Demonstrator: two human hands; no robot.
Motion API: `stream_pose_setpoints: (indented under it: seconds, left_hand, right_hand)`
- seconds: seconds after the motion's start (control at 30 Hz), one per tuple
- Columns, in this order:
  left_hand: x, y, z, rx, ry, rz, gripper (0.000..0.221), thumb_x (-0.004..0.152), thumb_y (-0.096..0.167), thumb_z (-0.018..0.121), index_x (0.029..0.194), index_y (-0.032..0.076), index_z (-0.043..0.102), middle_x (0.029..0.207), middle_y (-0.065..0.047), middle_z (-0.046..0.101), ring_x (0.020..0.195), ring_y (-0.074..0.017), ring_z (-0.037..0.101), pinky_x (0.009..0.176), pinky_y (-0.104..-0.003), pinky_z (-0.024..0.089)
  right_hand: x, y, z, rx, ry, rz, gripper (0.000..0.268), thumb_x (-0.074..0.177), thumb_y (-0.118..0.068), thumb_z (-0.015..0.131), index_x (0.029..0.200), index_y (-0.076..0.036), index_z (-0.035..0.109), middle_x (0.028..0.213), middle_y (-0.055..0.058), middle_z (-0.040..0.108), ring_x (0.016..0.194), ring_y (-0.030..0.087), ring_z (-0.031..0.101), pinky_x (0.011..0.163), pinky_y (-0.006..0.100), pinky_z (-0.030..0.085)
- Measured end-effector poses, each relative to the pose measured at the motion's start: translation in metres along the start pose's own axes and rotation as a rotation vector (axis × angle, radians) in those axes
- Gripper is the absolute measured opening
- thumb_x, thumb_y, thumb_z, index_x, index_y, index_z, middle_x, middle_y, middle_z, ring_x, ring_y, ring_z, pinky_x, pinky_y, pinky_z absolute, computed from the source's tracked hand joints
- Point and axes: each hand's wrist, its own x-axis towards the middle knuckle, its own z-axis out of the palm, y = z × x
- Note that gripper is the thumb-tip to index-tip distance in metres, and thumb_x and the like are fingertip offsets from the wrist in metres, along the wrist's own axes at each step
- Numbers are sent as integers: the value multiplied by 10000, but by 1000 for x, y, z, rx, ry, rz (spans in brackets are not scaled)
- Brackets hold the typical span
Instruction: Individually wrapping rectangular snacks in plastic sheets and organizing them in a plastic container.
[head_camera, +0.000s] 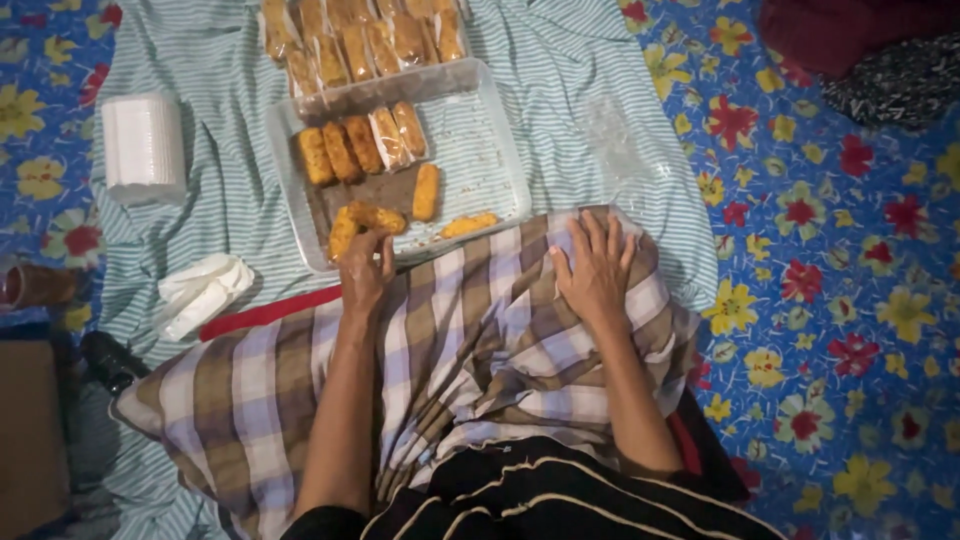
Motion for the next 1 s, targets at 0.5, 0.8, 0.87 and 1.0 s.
stream_pose_setpoints:
  seconds: [0.5, 0.8, 0.87, 1.0]
  left_hand:
    - [4, 22, -1, 20, -98, 44, 165, 828, -1, 742, 945, 112, 715, 772, -74, 649, 748, -306, 685, 709, -410, 549]
    - [4, 35, 0, 49, -121, 25, 110, 833, 46, 721, 890, 139, 705, 771, -75, 620, 703, -350, 690, 631, -422, 559]
    - [1, 32, 5, 68, -132, 31, 98, 835, 67, 724, 888, 148, 707, 775, -60, 624, 695, -333, 695, 628, -421, 564]
    - [-2, 30, 11, 74, -144, 16, 63, 837, 100, 733, 865, 150, 708, 787, -59, 629, 692, -329, 703, 628, -430, 571]
  right_hand:
    - [4, -4, -1, 10, 12, -6, 475, 949, -413, 646, 1333, -133, 644, 1424, 123, 580, 1404, 421, 420, 1085, 685, 260]
    - [3, -4, 0, 7, -7, -12, 467, 957, -414, 637, 1326, -126, 644, 1422, 116, 582, 1413, 407, 408, 1084, 678, 272]
    - [3, -3, 0, -4, -14, -13, 468, 954, -418, 638, 1328, -138, 639, 1419, 109, 582, 1413, 401, 408, 1081, 678, 280]
    - [7, 3, -1, 56, -87, 13, 487, 951, -462, 638, 1333, -159, 634, 1414, 79, 583, 1409, 379, 406, 1071, 695, 295]
